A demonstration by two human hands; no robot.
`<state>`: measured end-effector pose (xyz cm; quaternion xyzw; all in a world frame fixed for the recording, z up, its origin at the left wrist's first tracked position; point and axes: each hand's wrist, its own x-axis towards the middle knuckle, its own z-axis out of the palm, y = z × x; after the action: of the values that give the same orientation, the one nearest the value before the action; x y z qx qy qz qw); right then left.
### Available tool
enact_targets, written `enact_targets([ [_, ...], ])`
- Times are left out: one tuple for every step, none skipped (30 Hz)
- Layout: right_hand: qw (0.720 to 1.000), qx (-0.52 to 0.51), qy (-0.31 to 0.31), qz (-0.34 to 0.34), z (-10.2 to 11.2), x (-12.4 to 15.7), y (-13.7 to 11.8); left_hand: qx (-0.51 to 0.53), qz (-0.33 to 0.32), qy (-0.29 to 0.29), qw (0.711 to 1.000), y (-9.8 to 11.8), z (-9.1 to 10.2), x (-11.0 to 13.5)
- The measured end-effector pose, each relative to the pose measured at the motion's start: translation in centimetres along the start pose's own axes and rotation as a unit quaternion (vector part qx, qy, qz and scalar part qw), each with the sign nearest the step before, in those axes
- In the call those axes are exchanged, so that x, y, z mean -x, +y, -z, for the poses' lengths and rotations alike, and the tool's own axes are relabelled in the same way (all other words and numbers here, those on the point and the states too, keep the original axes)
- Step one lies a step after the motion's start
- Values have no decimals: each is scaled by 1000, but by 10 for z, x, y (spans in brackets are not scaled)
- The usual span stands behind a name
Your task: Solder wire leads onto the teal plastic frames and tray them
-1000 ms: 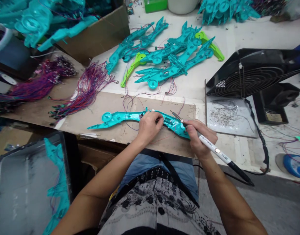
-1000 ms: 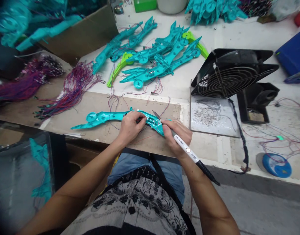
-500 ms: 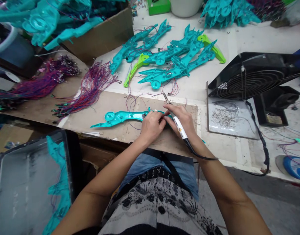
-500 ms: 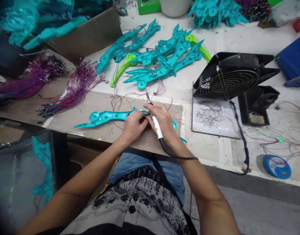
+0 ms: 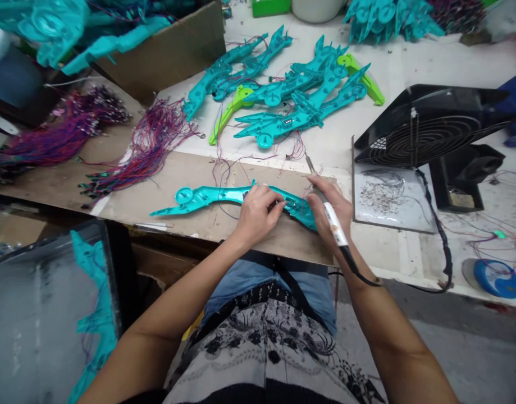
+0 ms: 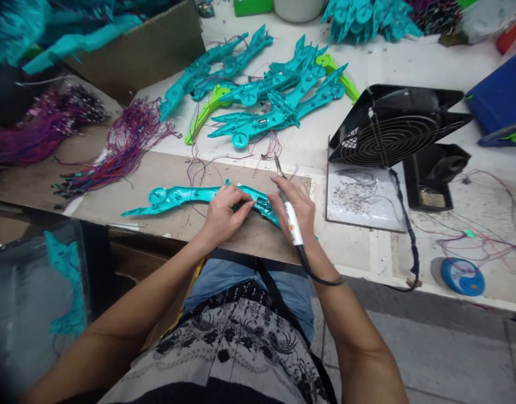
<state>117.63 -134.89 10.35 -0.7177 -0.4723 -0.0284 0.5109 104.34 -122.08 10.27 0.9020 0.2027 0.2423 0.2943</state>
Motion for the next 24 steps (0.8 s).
enact_targets([
  [1000,0,18,2,8,5,-2,-5,7,-10,1000,2,-1,0],
  [1000,-1,26,5,15,11,-4,-11,16,-20,1000,5,-3,1],
  [1000,-4,28,8,22,17,-7,-18,28,-28,999,7,-4,1],
  [999,-9,31,11,28,23,-9,-24,40,-34,998,9,-5,0],
  [999,-17,32,14,32,29,-12,-30,51,-37,998,10,-7,0],
  [999,-29,33,16,35,34,-14,-35,58,-38,997,11,-8,0],
  [998,-42,34,18,37,38,-16,-38,63,-40,996,12,-8,-1],
  [998,-54,32,18,38,41,-18,-40,66,-43,996,12,-9,-1],
  [997,-64,27,18,38,43,-19,-41,68,-47,996,12,-9,-2],
  [997,-70,18,15,37,44,-19,-43,69,-51,995,12,-9,-2],
  [997,-73,10,12,37,44,-19,-45,70,-55,995,12,-9,-3],
  [997,-74,5,9,36,44,-20,-47,72,-58,995,13,-9,-3],
  [997,-72,0,6,36,44,-20,-49,73,-60,994,13,-9,-3],
  [998,-70,-4,3,35,43,-20,-49,73,-61,994,13,-9,-4],
  [998,-67,-7,0,35,43,-20,-49,72,-60,994,13,-9,-4],
  [998,-65,-10,-2,35,43,-20,-48,71,-60,994,13,-9,-4],
  [998,-63,-14,-3,35,43,-20,-47,71,-60,995,13,-9,-4],
  [998,-62,-15,-3,35,43,-20,-46,71,-60,995,13,-9,-4],
  [998,-63,-17,-1,35,43,-19,-45,72,-60,995,13,-9,-4],
  [998,-62,-20,3,35,43,-19,-44,73,-60,995,13,-10,-4],
  [998,-62,-22,7,35,43,-19,-43,74,-59,995,13,-10,-4],
  [998,-62,-25,12,34,43,-18,-42,76,-59,995,13,-10,-5],
  [998,-62,-28,16,34,43,-18,-41,77,-59,994,13,-10,-5],
  [997,-62,-29,21,34,43,-18,-40,78,-60,994,13,-10,-5],
])
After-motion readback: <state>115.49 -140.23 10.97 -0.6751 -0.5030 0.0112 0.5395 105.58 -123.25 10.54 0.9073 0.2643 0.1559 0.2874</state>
